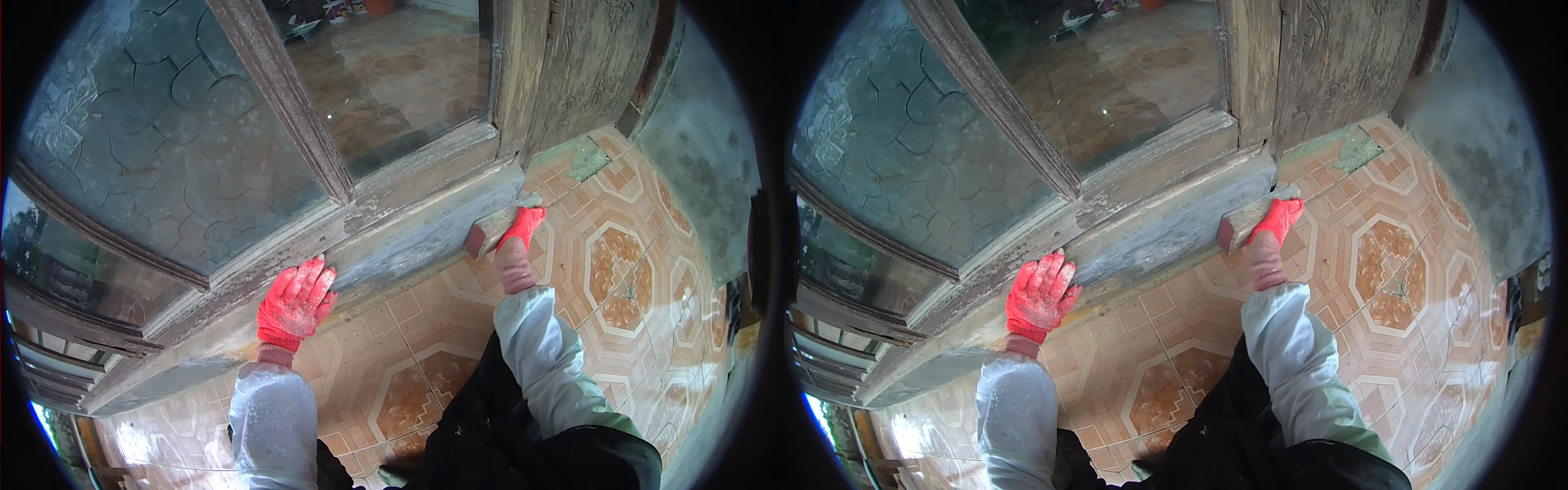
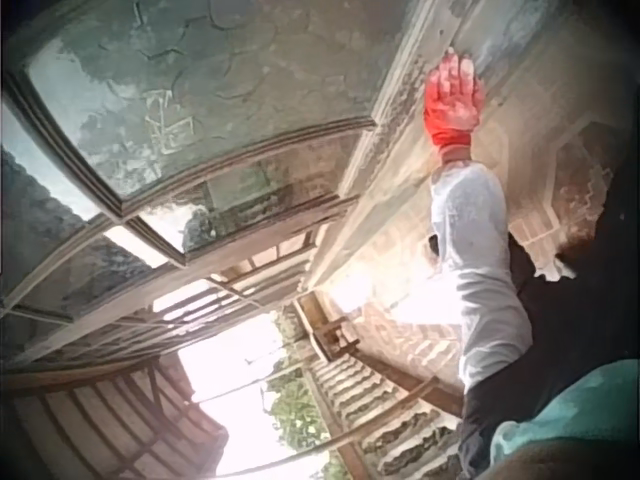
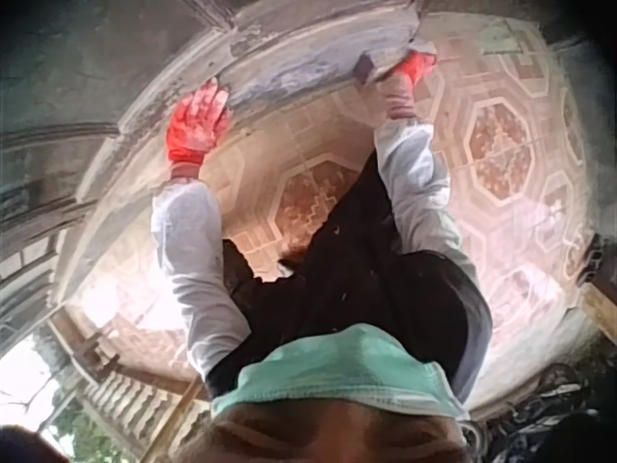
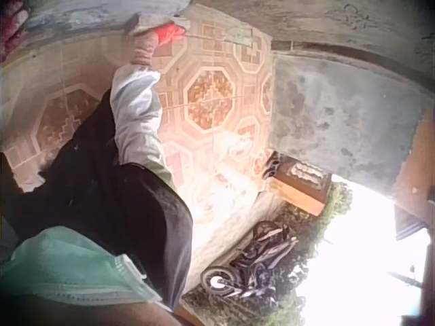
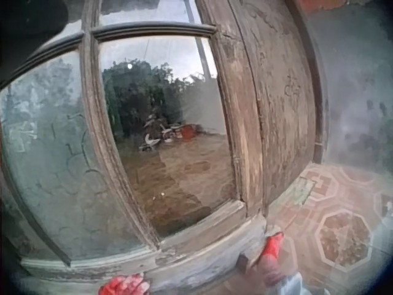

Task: The person sands the wooden frame of a window using a sanding block.

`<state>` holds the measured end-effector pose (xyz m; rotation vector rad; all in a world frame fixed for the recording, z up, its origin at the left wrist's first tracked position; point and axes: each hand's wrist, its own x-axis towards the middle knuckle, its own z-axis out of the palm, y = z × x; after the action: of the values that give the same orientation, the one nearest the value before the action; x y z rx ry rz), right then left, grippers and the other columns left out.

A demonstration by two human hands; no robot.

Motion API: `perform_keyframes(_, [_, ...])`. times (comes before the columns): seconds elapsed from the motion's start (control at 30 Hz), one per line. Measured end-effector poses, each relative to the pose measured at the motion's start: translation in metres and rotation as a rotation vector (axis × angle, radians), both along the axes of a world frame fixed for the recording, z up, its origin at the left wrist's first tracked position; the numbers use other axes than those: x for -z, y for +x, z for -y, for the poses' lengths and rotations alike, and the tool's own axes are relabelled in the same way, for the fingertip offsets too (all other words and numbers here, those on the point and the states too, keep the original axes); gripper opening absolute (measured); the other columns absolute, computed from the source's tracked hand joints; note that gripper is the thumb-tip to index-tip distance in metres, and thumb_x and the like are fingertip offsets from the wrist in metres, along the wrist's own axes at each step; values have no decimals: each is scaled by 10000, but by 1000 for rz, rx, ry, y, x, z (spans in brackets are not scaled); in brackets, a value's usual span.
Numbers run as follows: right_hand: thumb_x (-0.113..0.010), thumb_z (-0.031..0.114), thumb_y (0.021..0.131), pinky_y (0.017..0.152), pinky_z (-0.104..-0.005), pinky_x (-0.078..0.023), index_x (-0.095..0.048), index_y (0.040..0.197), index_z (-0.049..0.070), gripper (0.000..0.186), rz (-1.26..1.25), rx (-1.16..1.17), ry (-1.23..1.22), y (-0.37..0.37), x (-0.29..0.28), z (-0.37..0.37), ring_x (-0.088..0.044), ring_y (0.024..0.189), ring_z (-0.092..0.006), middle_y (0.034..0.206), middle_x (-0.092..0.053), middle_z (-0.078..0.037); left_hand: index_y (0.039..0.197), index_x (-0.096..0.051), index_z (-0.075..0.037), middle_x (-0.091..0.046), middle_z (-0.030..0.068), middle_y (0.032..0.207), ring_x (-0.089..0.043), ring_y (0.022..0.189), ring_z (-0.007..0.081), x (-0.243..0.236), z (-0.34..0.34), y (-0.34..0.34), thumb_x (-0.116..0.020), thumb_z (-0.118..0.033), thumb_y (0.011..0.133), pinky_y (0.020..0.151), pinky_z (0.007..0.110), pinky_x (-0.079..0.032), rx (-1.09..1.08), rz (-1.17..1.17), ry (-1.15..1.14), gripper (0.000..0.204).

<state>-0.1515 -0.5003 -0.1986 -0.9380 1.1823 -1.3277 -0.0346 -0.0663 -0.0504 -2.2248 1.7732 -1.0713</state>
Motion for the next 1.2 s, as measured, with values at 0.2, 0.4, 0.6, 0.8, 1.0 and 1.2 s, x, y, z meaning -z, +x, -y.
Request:
perform_keyframes(0.2, [-449, 229, 922, 1057, -382, -305, -201, 1469, 7, 641, -201, -58, -344, 6, -48, -21, -370, 1291, -305, 1425, -348, -204, 1164, -570, -143, -532, 69, 1322, -457, 1224, 218, -3, -9, 1, -647, -369, 811, 1019, 390, -343, -34, 5, 10, 426])
perform_keyframes(0.4, [-426, 268, 960, 1056, -397, -309, -311, 1402, -23, 542, -56, 88, -268, 8, -80, -36, -394, 1280, -333, 1402, -382, -229, 1162, -582, -155, -547, 56, 1304, -478, 1205, 196, -6, -17, 0, -634, -371, 819, 1023, 375, -337, -38, -24, 18, 409])
perform_keyframes(0.6, [-378, 311, 961, 1092, -389, -278, -343, 1396, 7, 532, -261, 16, -489, 2, -53, -36, -323, 1347, -330, 1471, -292, -217, 1158, -588, -162, -548, 52, 1303, -478, 1205, 191, -1, -9, -2, -627, -373, 824, 1033, 374, -333, -43, -10, 22, 397])
perform_keyframes(0.8, [-377, 297, 952, 1064, -391, -295, -358, 1369, -14, 520, -179, -47, -436, 4, -96, -33, -402, 1261, -351, 1406, -365, -213, 1171, -587, -168, -547, 38, 1304, -469, 1215, 186, -8, -17, 0, -614, -383, 832, 1043, 372, -326, -73, 21, 35, 403])
perform_keyframes(1.0, [-394, 206, 924, 1000, -386, -347, -418, 1308, -34, 454, -189, 11, -351, -3, -64, -23, -470, 1172, -358, 1289, -471, -228, 1183, -586, -177, -544, 28, 1314, -466, 1224, 171, -3, -8, 1, -608, -372, 841, 1048, 362, -325, -82, 11, 11, 394])
perform_keyframes(1.2, [-431, 176, 901, 1006, -419, -377, -407, 1333, -23, 476, 16, -91, -399, 6, -53, -15, -463, 1203, -375, 1328, -444, -258, 1179, -587, -171, -546, 32, 1309, -468, 1221, 181, -7, -11, -2, -617, -363, 838, 1035, 359, -339, -54, -29, 23, 392])
